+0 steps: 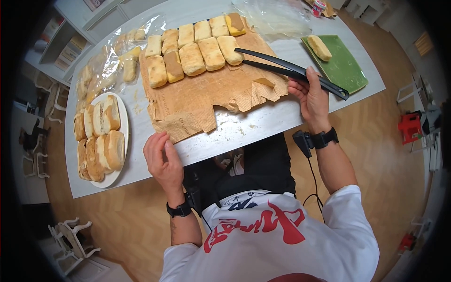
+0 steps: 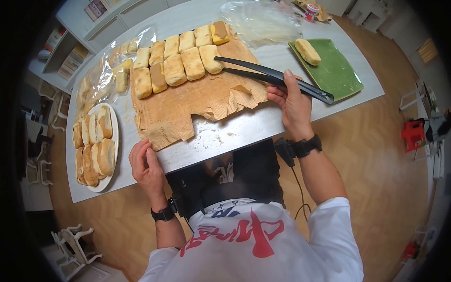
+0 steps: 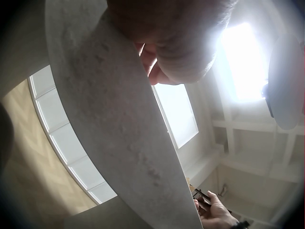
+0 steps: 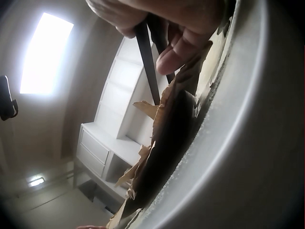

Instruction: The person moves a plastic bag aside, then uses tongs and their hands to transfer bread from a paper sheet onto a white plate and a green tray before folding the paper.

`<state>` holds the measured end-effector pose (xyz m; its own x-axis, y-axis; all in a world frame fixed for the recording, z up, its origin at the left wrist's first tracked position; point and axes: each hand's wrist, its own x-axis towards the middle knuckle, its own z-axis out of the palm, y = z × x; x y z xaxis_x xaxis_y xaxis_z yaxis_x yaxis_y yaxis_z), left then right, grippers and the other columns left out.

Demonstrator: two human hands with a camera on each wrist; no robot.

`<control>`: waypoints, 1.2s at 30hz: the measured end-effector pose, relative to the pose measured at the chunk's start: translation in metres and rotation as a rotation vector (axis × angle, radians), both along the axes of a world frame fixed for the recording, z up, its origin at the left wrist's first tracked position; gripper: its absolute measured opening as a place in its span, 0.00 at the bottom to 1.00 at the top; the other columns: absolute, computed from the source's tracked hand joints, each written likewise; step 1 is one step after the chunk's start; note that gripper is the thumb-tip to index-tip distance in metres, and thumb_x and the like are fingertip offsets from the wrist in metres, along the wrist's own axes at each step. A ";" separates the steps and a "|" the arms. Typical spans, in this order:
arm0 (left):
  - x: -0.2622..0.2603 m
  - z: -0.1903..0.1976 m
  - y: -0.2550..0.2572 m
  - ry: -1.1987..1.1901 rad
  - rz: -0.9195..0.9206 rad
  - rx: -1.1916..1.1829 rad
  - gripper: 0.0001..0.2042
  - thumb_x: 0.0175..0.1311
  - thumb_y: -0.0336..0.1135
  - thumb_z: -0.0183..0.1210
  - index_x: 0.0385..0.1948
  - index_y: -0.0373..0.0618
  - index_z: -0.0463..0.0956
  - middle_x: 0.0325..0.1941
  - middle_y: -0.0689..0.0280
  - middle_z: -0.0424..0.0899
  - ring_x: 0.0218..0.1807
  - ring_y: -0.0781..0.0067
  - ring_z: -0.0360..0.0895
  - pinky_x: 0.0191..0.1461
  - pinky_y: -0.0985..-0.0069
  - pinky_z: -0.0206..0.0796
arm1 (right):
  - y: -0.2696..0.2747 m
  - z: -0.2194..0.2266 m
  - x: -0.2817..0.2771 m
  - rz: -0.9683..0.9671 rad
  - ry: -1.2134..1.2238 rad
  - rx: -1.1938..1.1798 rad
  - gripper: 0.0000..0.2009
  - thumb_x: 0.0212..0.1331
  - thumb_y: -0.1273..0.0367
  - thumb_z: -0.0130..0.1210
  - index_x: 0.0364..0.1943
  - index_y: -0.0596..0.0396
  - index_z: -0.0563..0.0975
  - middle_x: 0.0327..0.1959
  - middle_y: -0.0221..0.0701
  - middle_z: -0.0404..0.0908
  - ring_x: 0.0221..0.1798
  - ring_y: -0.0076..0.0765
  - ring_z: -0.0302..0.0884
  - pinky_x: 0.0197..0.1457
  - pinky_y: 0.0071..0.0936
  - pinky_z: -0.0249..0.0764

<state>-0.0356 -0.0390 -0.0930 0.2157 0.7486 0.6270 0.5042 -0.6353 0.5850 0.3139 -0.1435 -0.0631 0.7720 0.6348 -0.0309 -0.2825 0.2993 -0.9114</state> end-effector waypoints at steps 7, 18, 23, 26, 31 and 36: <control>0.000 0.001 -0.001 -0.004 0.000 -0.005 0.07 0.65 0.21 0.53 0.41 0.36 0.79 0.48 0.59 0.81 0.55 0.62 0.75 0.60 0.69 0.66 | 0.006 -0.004 -0.009 0.021 -0.001 0.029 0.13 0.67 0.60 0.56 0.42 0.56 0.74 0.34 0.37 0.83 0.33 0.27 0.82 0.38 0.23 0.82; 0.000 0.000 0.000 -0.007 0.001 0.012 0.07 0.64 0.21 0.53 0.40 0.36 0.79 0.48 0.58 0.82 0.54 0.61 0.75 0.60 0.69 0.66 | 0.001 -0.005 -0.008 0.001 -0.066 0.081 0.14 0.67 0.65 0.55 0.48 0.62 0.72 0.37 0.41 0.82 0.37 0.32 0.84 0.41 0.25 0.83; 0.001 0.000 0.000 -0.006 0.001 0.012 0.07 0.64 0.21 0.54 0.40 0.37 0.79 0.48 0.59 0.82 0.54 0.61 0.76 0.59 0.69 0.67 | 0.004 -0.006 -0.011 0.001 -0.052 0.070 0.14 0.67 0.66 0.55 0.49 0.63 0.72 0.38 0.41 0.82 0.37 0.33 0.84 0.42 0.25 0.83; 0.001 0.000 0.000 -0.003 0.002 0.012 0.07 0.64 0.21 0.54 0.40 0.37 0.79 0.47 0.59 0.82 0.54 0.61 0.76 0.59 0.69 0.67 | 0.005 -0.005 -0.011 -0.009 -0.057 0.073 0.14 0.68 0.66 0.54 0.50 0.63 0.72 0.38 0.41 0.82 0.37 0.33 0.84 0.42 0.25 0.83; 0.002 0.001 -0.001 0.004 0.013 0.010 0.07 0.64 0.22 0.54 0.40 0.37 0.79 0.47 0.58 0.82 0.54 0.62 0.76 0.59 0.69 0.67 | 0.002 -0.004 -0.007 -0.025 -0.085 0.098 0.14 0.68 0.66 0.54 0.50 0.63 0.72 0.38 0.42 0.82 0.38 0.33 0.84 0.42 0.25 0.83; 0.002 0.000 -0.001 0.008 0.007 0.003 0.07 0.65 0.22 0.54 0.40 0.37 0.79 0.48 0.59 0.81 0.54 0.62 0.76 0.59 0.69 0.67 | -0.001 -0.006 -0.004 -0.023 -0.095 0.107 0.14 0.68 0.67 0.54 0.50 0.64 0.72 0.38 0.42 0.82 0.37 0.33 0.84 0.41 0.25 0.83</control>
<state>-0.0340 -0.0400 -0.0928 0.2151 0.7483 0.6275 0.5133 -0.6333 0.5792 0.3102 -0.1448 -0.0694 0.7829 0.6123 0.1098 -0.1886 0.4019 -0.8961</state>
